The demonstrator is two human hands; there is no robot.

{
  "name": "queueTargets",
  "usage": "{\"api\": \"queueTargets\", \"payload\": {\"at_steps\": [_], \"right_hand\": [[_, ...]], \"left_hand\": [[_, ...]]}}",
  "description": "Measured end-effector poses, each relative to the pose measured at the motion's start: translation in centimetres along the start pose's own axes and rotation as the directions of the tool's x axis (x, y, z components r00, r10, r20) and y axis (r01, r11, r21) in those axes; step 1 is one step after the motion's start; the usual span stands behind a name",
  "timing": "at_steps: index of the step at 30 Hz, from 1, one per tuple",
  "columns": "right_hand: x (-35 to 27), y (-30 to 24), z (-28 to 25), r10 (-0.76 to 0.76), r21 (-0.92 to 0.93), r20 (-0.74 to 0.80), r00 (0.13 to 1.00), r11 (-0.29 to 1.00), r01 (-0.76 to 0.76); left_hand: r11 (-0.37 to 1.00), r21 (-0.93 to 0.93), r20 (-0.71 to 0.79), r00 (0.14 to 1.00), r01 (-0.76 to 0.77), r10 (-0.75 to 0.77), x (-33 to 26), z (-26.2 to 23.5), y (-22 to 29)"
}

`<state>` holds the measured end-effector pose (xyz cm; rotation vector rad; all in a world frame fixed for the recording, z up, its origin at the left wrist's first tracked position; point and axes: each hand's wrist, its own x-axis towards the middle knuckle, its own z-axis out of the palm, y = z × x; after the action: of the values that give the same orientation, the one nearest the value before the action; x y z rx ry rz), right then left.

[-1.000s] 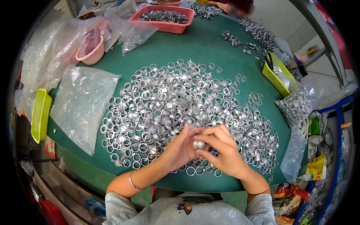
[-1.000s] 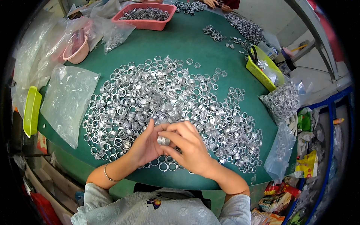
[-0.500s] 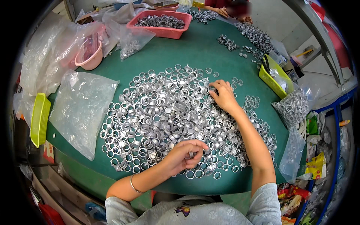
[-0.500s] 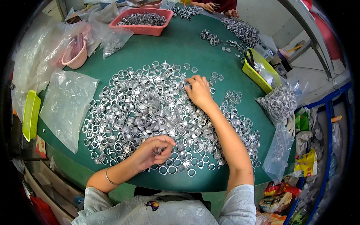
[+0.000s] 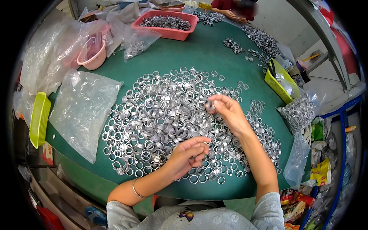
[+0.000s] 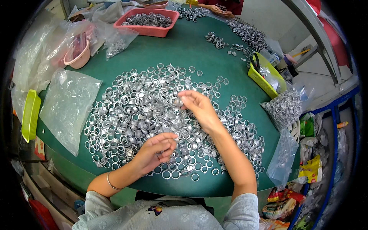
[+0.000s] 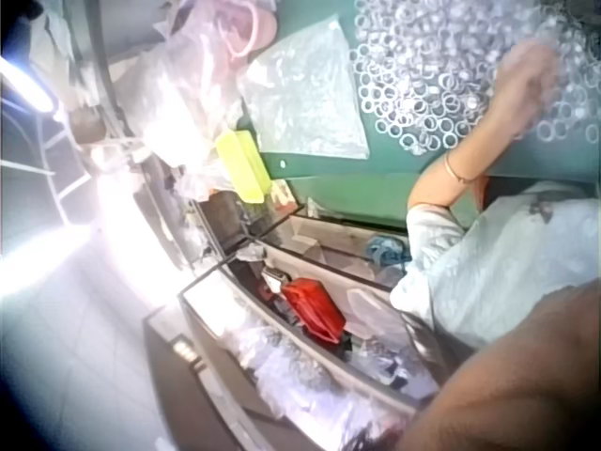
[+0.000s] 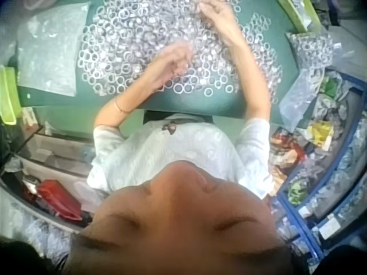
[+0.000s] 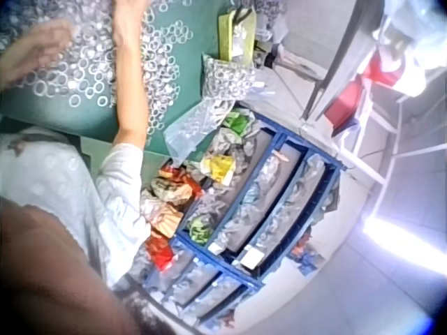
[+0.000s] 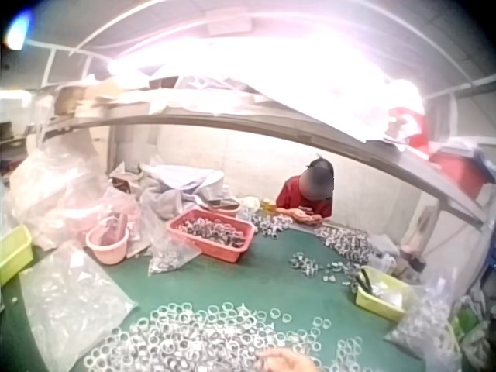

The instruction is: The person sorts through a large pile of silver metal rings, picking up individual pieces and moving them into a smaller pile.

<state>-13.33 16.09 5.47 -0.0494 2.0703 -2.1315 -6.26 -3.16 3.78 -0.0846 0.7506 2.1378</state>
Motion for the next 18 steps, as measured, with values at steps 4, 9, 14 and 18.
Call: {"api": "queueTargets", "payload": {"at_steps": [4,9,14,18], "right_hand": [[-3.5,-0.8,1.7,0.089,0.234,0.159,0.983,0.964,-0.125],[-5.3,-1.1,2.4,0.061,0.046,0.172,0.983,0.996,-0.070],[-5.8,-1.4,3.1,0.063,-0.008,0.168,0.984,0.998,-0.063],[-5.9,-1.1,3.5,0.065,0.025,0.164,0.984,0.997,-0.070]], "left_hand": [[0.994,0.028,0.004,0.994,-0.106,0.106,0.1,-0.2,-0.3],[0.999,-0.042,0.018,1.000,0.001,0.000,0.1,0.0,0.2],[0.999,-0.030,0.068,0.998,-0.018,0.020,0.4,-1.0,-0.3],[0.998,-0.065,0.079,0.997,0.016,-0.010,0.4,-1.1,-0.3]]}}
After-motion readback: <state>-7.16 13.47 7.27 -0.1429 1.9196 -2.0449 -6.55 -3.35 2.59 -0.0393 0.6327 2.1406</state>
